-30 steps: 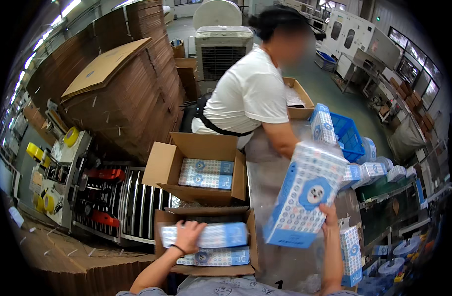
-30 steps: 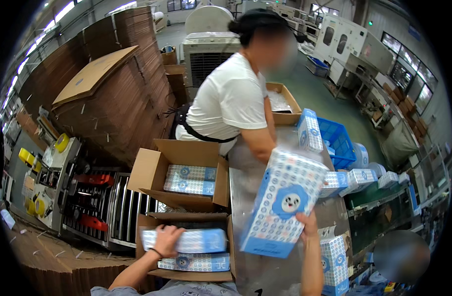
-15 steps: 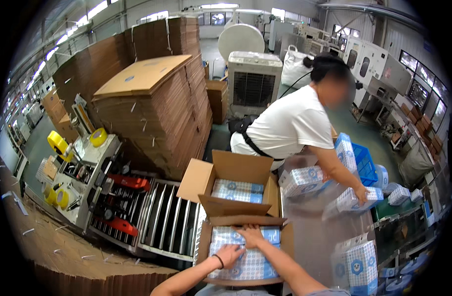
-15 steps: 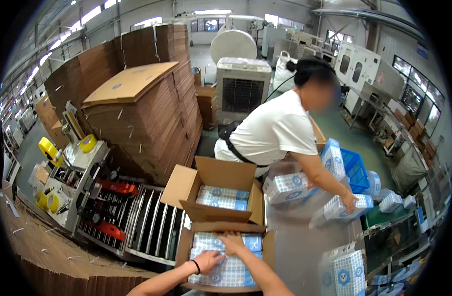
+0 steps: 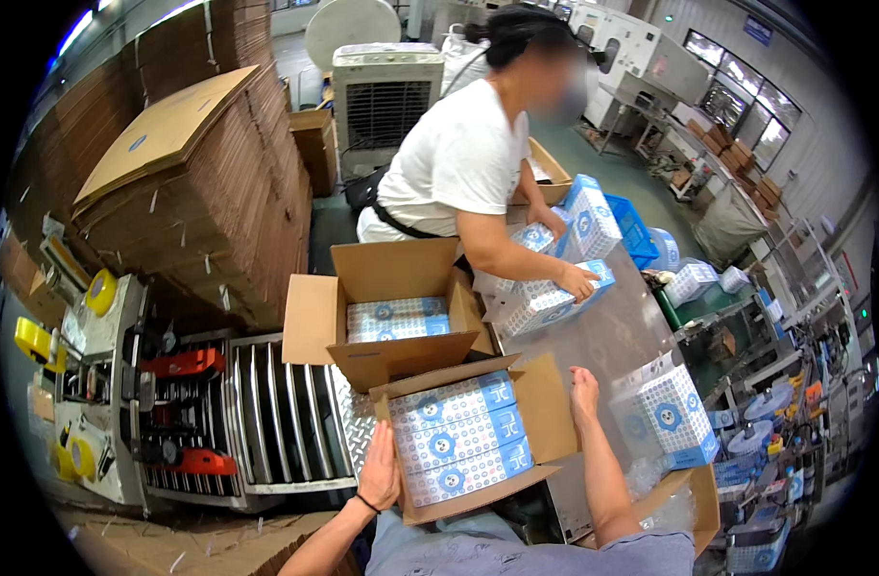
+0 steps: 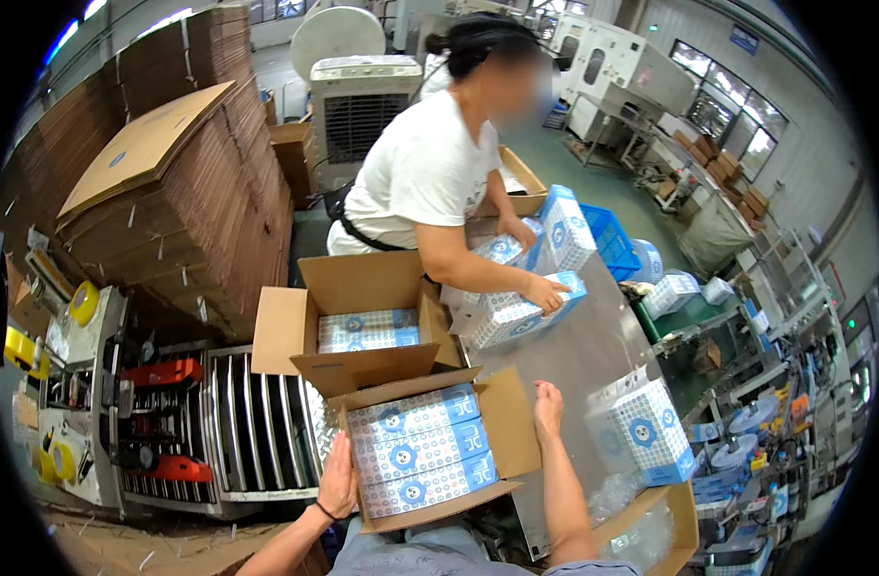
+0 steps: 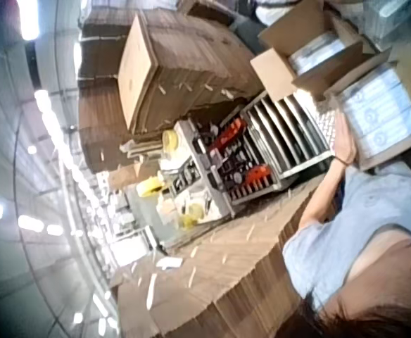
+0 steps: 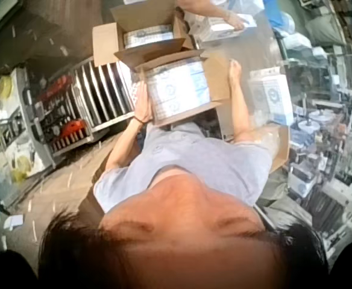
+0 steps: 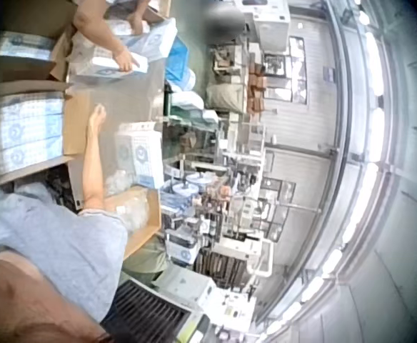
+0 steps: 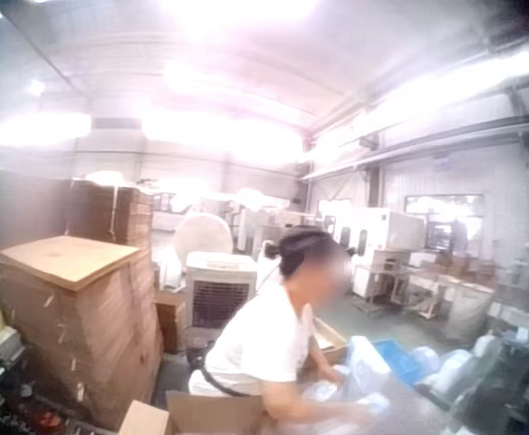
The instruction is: The person packs small blue and white product boxes into larger brown cardboard shipping boxes. They place bubble wrap inside the boxes for cushioning, arrange the product boxes, and then close the flaps of the shipping boxes. The process is repeated continuously with a coworker assisting nearby.
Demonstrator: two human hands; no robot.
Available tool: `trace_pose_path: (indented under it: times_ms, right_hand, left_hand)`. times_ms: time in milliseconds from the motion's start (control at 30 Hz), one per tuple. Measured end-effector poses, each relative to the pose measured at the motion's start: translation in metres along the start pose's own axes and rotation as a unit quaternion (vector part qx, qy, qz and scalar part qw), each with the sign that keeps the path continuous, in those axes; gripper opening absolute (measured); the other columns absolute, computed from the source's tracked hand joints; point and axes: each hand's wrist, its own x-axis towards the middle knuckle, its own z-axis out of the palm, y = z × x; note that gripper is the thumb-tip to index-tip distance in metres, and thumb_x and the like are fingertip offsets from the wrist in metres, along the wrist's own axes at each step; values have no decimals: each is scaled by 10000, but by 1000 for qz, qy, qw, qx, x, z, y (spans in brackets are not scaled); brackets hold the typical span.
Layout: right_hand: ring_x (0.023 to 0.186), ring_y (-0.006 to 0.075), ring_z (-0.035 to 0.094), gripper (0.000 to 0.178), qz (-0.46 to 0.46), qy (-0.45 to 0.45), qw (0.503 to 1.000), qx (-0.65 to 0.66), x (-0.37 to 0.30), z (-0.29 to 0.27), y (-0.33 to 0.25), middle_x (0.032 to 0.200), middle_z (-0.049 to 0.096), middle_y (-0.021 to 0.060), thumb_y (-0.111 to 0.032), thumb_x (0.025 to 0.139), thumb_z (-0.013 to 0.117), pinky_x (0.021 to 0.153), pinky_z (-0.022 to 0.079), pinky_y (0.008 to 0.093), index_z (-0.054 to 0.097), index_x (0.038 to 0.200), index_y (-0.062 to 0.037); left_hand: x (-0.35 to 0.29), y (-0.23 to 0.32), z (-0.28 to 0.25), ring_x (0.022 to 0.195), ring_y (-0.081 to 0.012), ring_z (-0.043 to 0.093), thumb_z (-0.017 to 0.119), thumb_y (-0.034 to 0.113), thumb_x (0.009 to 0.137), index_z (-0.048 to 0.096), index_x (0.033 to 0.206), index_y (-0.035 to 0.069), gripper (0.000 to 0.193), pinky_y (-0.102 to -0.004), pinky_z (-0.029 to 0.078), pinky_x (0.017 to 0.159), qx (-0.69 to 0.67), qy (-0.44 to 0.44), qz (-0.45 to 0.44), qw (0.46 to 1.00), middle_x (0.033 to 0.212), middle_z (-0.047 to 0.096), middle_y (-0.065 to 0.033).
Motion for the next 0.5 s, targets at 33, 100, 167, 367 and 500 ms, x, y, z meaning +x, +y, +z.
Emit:
trace_pose_path:
  times_ms: [33, 100, 167, 367, 500]
  right_hand:
    - [765, 134, 595, 232, 167, -77, 980, 73, 5, -9, -14, 906, 655, 47, -176, 969, 531, 719, 503, 305, 710, 1033, -44]
    - [775, 138, 593, 231, 308, -279, 894, 166, 7, -21, -31, 906, 639, 44, -173, 960, 547, 701, 505, 309, 713, 1078, -64]
    - [756, 126, 584, 365, 232, -474, 817, 234, -28, -4, -21, 874, 605, 21, -187, 960, 544, 656, 508, 280, 644, 1298, -93]
    - [1018, 324, 581, 815, -205, -593, 760, -171, -66, 24, -66, 1062, 602, 148, -88, 909, 596, 893, 480, 416, 120, 1570, -107]
    - [1164, 301, 573, 532, -337, -424, 809, -228, -38, 45, -72, 1232, 607, 156, -85, 877, 590, 936, 468, 441, 499, 1401, -78]
  left_hand:
    - [-3, -12, 16, 1436, -446, 292, 564, 88, 885, 331, 1453, -90, 639, -517, 261, 1181, 44, -41, 27, 998, 1521, 345, -280]
    - [8, -10, 33, 1472, -379, 262, 521, 266, 951, 315, 1491, -52, 659, -521, 208, 1196, 98, -183, 45, 977, 1578, 275, -242]
    - [16, -6, 63, 1482, -363, 243, 494, 334, 970, 315, 1499, -36, 669, -512, 188, 1204, 125, -191, 53, 972, 1592, 262, -215]
    - [46, 4, 119, 1487, -290, 253, 454, 482, 991, 319, 1506, -7, 723, -471, 178, 1217, 152, -212, 173, 950, 1599, 279, -166]
    - [47, 2, 127, 1472, -306, 275, 453, 522, 982, 315, 1497, -11, 754, -489, 164, 1217, 83, -220, 146, 961, 1568, 337, -149]
